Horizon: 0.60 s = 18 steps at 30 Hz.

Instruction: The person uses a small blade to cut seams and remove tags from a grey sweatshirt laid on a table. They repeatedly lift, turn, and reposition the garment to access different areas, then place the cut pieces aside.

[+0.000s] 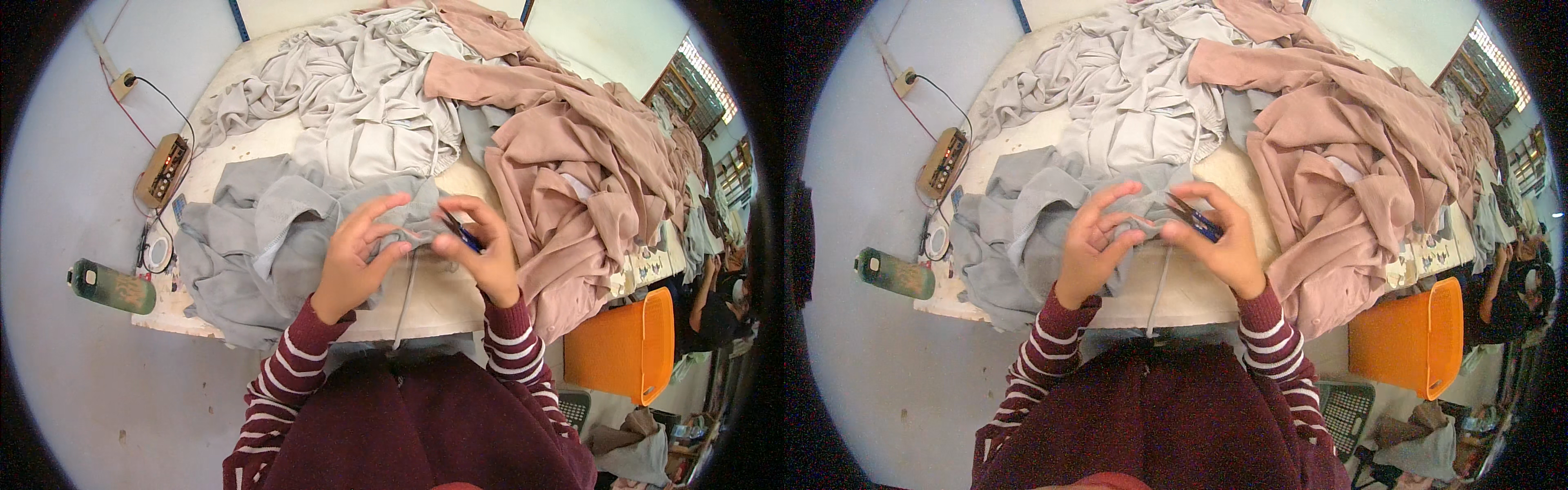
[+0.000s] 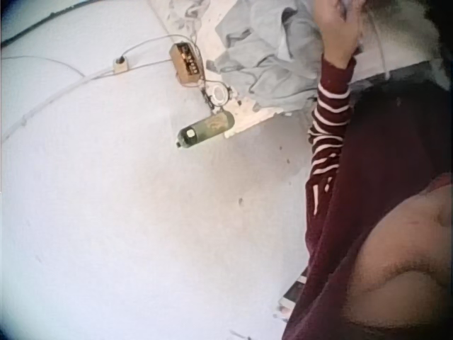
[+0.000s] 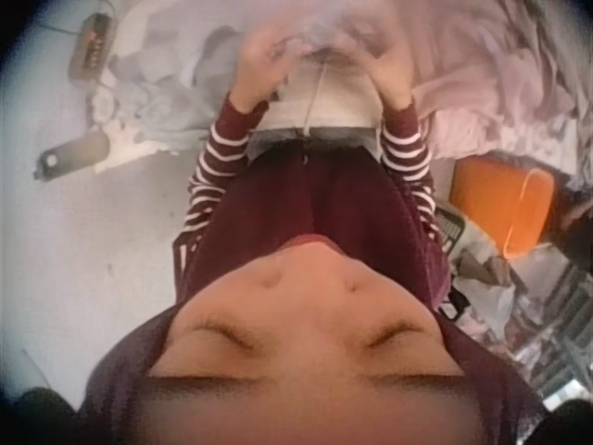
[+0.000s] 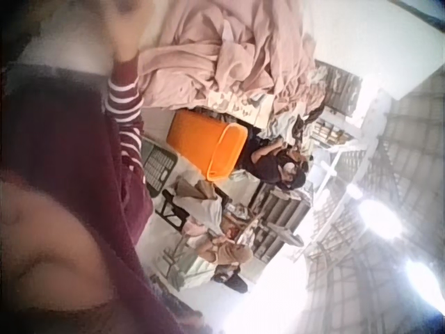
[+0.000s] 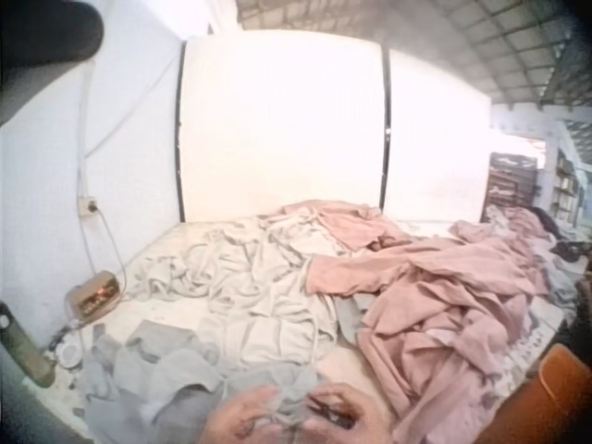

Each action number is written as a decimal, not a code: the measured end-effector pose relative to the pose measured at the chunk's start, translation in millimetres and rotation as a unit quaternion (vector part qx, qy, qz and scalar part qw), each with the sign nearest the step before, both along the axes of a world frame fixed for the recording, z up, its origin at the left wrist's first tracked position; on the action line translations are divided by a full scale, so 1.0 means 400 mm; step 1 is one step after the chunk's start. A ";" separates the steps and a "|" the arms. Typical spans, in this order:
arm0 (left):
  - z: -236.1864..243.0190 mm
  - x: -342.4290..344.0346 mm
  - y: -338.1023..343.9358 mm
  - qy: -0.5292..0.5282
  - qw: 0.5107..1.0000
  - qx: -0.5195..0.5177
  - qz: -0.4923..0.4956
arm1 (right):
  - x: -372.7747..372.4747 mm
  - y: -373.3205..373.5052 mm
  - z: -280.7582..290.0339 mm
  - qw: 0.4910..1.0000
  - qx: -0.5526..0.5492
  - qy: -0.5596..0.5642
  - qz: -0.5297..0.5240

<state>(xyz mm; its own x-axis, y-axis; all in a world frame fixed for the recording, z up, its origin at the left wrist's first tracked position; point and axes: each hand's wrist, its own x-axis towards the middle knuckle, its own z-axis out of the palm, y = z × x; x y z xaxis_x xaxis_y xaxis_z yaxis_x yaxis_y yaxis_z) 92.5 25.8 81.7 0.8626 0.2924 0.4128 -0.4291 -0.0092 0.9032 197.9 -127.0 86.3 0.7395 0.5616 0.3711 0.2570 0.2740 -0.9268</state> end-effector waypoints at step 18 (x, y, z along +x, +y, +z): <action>-0.051 -0.052 -0.008 0.078 0.924 -0.373 -0.032 | 0.032 0.029 0.042 0.968 -0.151 -0.193 -0.061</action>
